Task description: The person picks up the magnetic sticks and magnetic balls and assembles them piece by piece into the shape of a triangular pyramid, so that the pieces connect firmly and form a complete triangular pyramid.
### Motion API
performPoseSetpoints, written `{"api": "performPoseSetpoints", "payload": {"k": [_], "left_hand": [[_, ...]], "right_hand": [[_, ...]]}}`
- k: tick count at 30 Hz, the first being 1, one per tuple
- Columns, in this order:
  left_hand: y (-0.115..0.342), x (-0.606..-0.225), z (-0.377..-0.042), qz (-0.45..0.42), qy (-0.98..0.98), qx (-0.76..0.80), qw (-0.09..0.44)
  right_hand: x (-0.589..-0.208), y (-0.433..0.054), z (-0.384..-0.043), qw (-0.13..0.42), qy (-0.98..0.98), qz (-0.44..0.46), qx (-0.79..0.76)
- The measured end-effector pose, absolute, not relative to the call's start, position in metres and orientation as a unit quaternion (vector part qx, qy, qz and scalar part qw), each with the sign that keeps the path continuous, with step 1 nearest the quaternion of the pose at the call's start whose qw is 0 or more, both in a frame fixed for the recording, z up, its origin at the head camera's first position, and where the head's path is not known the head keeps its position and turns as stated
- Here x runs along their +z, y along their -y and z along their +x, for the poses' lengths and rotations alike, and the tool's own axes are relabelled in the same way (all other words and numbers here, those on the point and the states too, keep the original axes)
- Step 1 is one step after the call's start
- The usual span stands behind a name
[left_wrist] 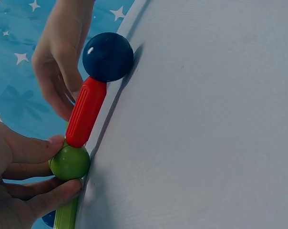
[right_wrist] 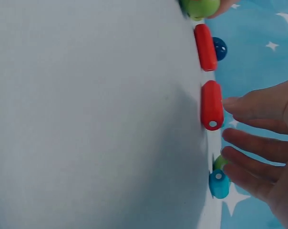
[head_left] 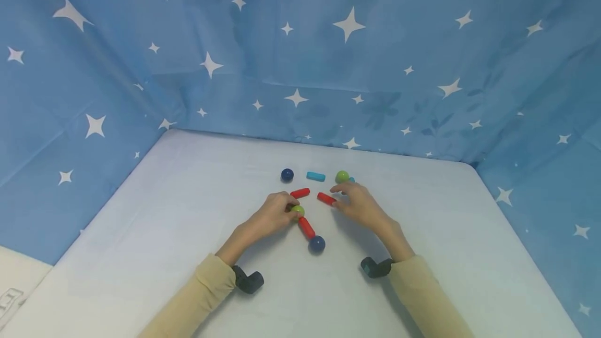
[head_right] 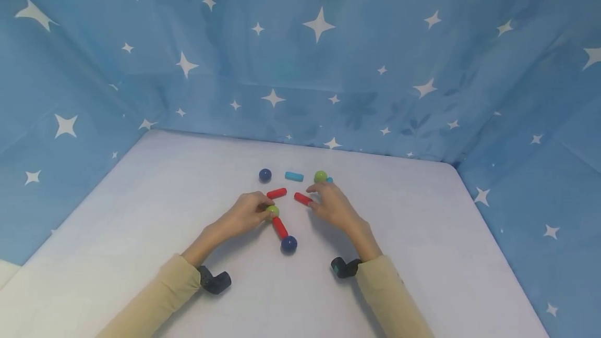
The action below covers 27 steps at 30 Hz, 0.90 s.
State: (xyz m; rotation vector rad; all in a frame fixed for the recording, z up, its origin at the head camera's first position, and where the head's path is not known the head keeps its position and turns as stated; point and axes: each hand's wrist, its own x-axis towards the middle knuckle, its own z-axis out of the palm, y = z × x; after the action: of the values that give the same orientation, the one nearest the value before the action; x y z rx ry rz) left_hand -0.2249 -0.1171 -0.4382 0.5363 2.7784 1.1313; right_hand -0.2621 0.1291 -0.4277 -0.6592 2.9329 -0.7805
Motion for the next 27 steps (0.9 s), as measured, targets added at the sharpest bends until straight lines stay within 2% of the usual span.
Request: {"api": "performPoseSetpoints", "payload": {"k": [8,16,27], "left_hand": [[0.116,-0.437,-0.226,0.177,-0.913,0.365,0.045],[0.114,-0.438,-0.227,0.179,-0.911,0.37,0.042],[0.115,-0.435,-0.227,0.156,-0.914,0.371,0.056]], "right_hand": [[-0.434,-0.117,-0.27,0.037,-0.943,-0.233,-0.235],[-0.434,-0.112,-0.27,0.027,-0.938,-0.258,-0.23],[-0.42,-0.106,-0.263,0.04,-0.91,-0.349,-0.22]]}}
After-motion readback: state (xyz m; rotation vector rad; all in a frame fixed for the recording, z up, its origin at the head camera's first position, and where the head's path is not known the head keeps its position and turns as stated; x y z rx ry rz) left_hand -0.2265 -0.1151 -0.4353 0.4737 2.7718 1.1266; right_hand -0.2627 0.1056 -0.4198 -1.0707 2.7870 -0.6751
